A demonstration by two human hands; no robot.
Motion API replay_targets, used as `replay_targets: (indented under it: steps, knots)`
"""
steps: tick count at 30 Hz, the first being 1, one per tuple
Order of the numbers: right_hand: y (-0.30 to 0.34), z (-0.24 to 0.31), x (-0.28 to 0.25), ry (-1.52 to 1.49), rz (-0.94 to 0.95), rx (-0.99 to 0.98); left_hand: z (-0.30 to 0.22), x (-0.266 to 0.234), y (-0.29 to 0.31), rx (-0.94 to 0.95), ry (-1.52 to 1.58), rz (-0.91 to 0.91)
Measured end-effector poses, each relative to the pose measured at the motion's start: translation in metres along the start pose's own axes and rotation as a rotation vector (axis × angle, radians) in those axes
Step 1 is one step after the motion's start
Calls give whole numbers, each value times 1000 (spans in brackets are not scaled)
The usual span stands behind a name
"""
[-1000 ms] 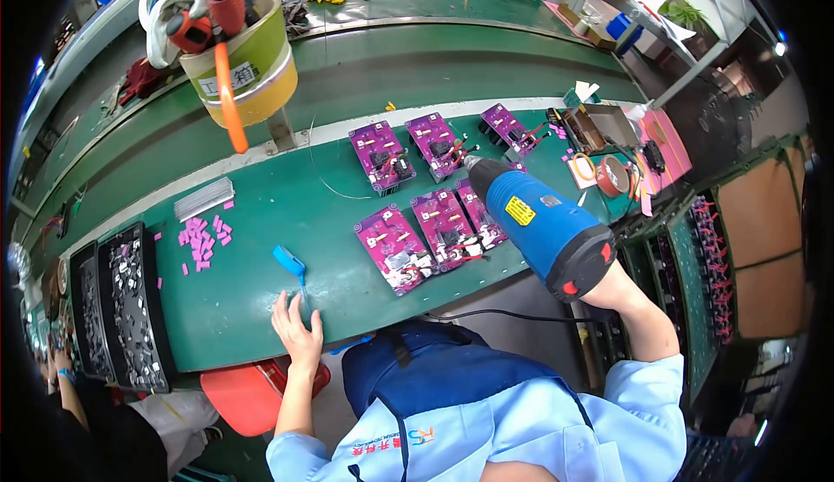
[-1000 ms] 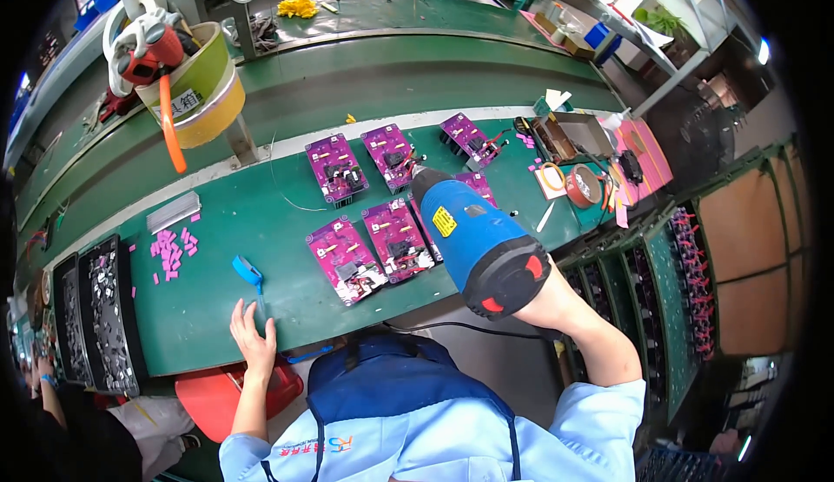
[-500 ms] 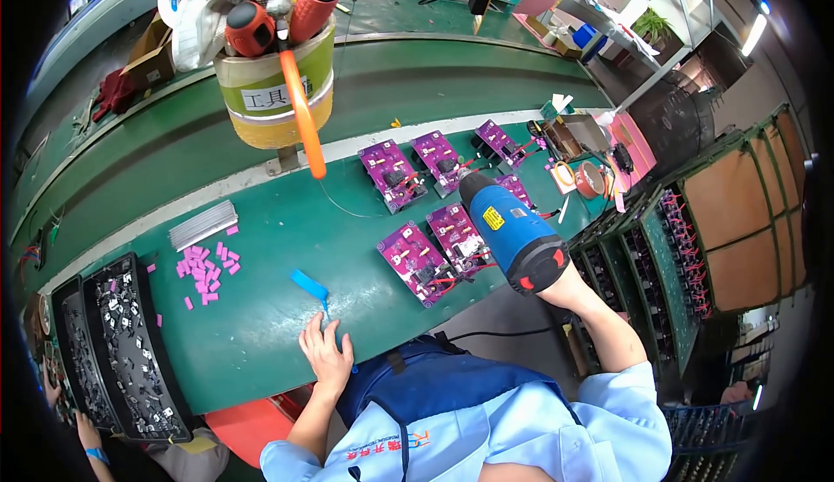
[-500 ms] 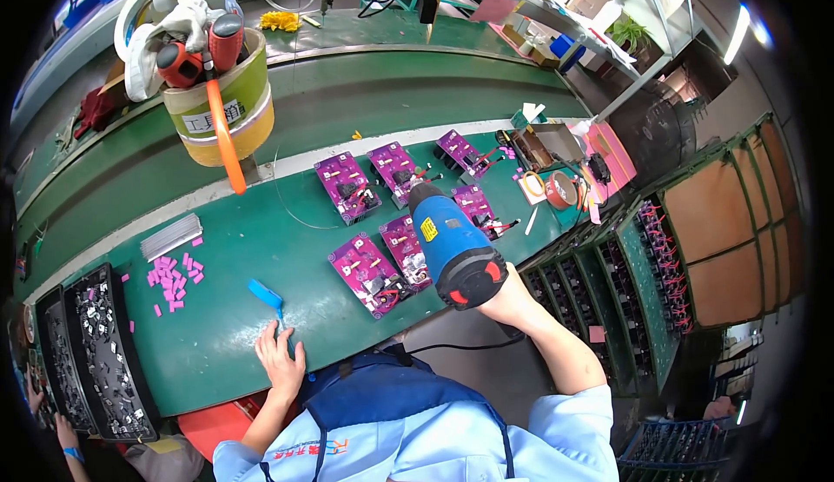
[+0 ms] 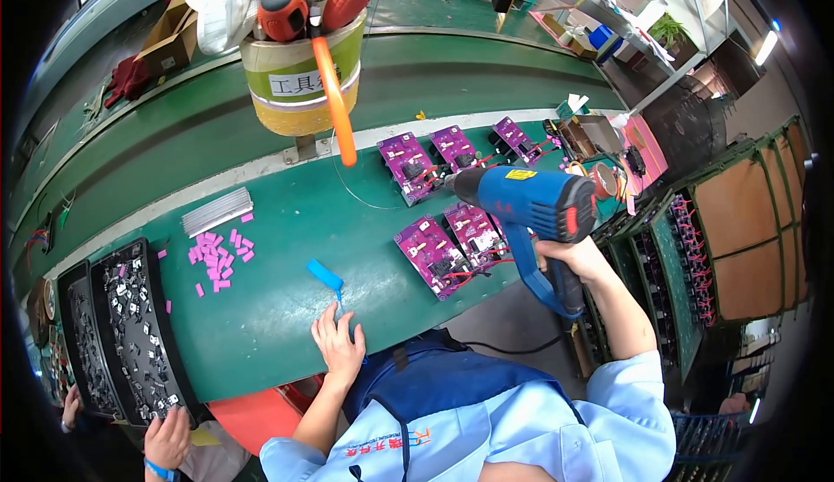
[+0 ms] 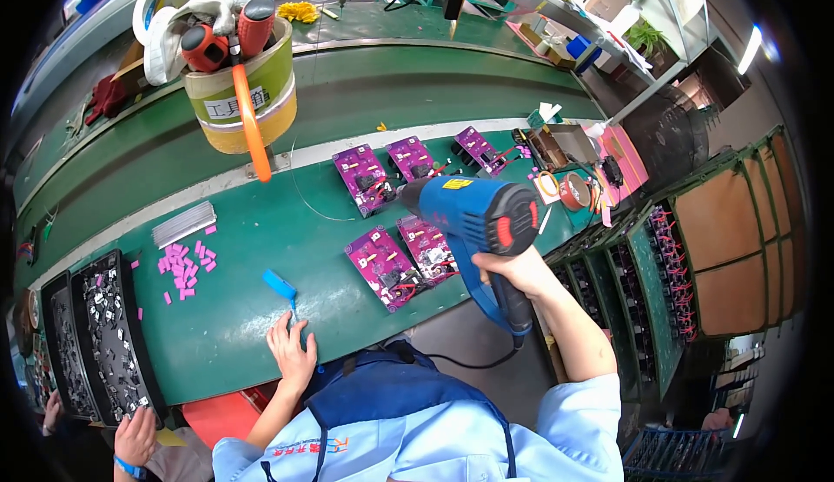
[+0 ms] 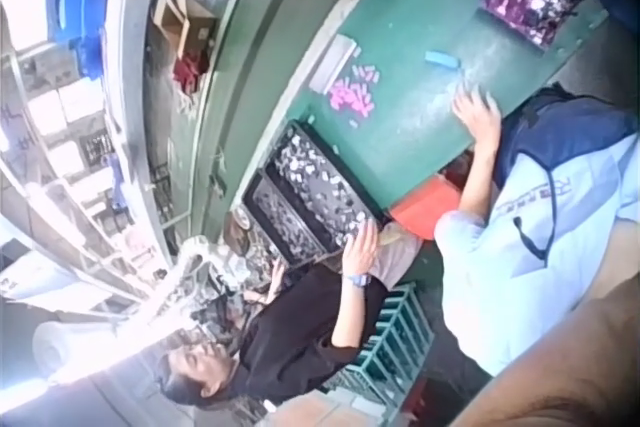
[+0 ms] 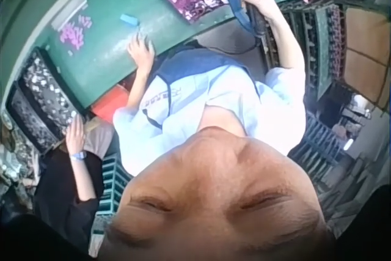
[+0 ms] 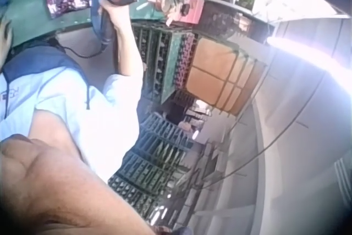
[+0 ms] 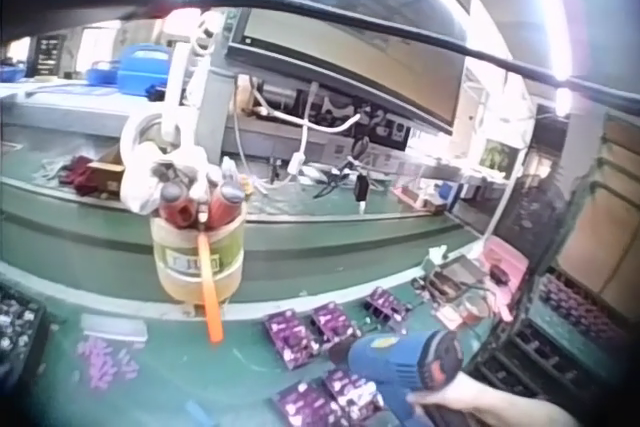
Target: The person assembles electronic components onto printed circuit boards by hand, then applies heat-shrink tubing to the assembled components using a heat gun.
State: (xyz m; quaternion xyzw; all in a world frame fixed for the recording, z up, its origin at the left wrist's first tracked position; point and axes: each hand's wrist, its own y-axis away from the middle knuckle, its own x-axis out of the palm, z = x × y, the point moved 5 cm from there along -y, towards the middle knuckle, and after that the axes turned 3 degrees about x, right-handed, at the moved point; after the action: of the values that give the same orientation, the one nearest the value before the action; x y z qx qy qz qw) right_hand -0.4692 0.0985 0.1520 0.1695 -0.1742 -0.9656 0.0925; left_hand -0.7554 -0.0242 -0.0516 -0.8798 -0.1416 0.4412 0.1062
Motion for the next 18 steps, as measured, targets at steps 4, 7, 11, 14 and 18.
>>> replay_targets:
  steps: [4,7,11,14,18]
  knots:
    - [21,5,1,-13,-9,27,0,-1,0,-2,5,-5]
    - [38,-3,2,448,-10,-40,1,-1,0,-3,-3,-1]
    - [47,4,32,951,26,-636,0,-1,1,-2,-17,11]
    - [42,-7,47,496,189,-348,-1,0,0,7,-20,13]
    - [40,-1,61,402,159,-330,-1,1,0,10,-21,-5]
